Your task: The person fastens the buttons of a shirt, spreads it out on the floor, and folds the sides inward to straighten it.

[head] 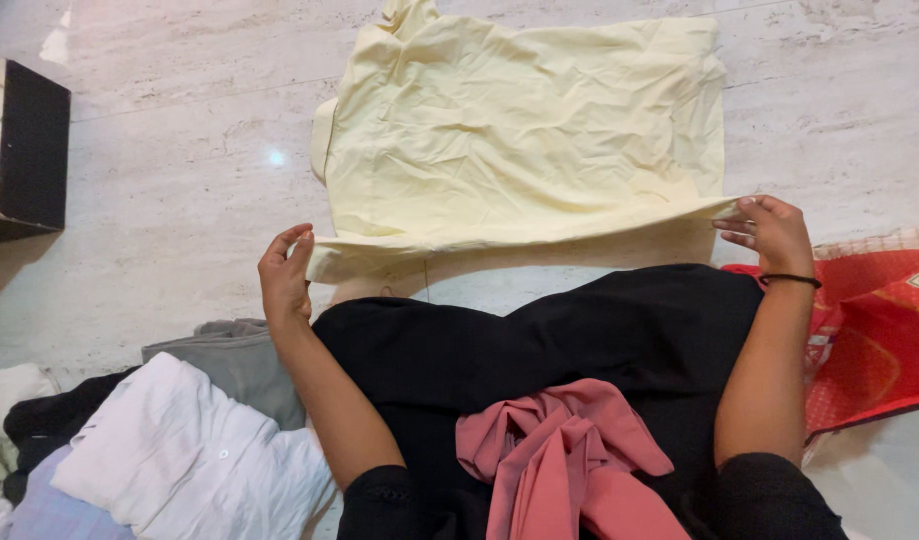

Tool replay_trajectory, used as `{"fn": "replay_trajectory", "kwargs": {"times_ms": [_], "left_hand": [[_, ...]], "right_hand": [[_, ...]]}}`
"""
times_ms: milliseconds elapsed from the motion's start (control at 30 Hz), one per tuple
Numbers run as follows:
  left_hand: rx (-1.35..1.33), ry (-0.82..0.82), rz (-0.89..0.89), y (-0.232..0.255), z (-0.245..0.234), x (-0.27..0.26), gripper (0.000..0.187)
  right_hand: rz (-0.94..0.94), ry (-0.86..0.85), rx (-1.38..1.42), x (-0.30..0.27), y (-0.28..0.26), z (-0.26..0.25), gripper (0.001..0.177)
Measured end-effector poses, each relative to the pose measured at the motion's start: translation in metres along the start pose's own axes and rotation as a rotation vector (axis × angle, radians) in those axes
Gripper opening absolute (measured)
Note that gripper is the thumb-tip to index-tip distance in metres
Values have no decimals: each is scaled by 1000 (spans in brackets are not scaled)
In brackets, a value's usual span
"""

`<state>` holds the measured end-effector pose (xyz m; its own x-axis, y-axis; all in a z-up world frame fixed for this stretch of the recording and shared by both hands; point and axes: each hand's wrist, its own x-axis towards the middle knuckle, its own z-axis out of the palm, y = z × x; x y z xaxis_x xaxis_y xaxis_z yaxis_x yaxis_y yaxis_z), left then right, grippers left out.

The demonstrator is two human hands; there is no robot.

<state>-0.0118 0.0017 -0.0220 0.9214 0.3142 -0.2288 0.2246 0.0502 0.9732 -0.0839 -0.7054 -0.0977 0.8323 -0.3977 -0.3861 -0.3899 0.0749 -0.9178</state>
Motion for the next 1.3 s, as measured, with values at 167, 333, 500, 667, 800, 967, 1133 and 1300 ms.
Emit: {"fn": "replay_trajectory", "kwargs": {"times_ms": [167, 333, 500, 667, 800, 967, 1133, 1300], "left_hand": [[-51, 26, -58, 15, 18, -5, 25], [99, -29, -65, 14, 26, -4, 32], [903, -253, 81, -14, 5, 25, 26], [902, -26, 163, -19, -12, 11, 24], [664, 106, 107, -4, -17, -12, 23], [202, 102, -136, 30, -11, -1, 31], [-202, -81, 185, 44, 40, 83, 42], [125, -101, 440, 7, 89, 126, 84]], "right_hand": [[-2, -40, -100, 40, 25, -2, 19], [-102, 74, -205, 65, 29, 13, 21], [-31, -45, -408, 79, 44, 12, 24], [132, -87, -640, 58, 37, 6, 26], [283, -354, -826, 39, 38, 4, 25], [274, -145, -732, 55, 56, -19, 25], [130, 51, -286, 94, 58, -8, 21], [-203, 415, -110, 110, 49, 25, 39]]}}
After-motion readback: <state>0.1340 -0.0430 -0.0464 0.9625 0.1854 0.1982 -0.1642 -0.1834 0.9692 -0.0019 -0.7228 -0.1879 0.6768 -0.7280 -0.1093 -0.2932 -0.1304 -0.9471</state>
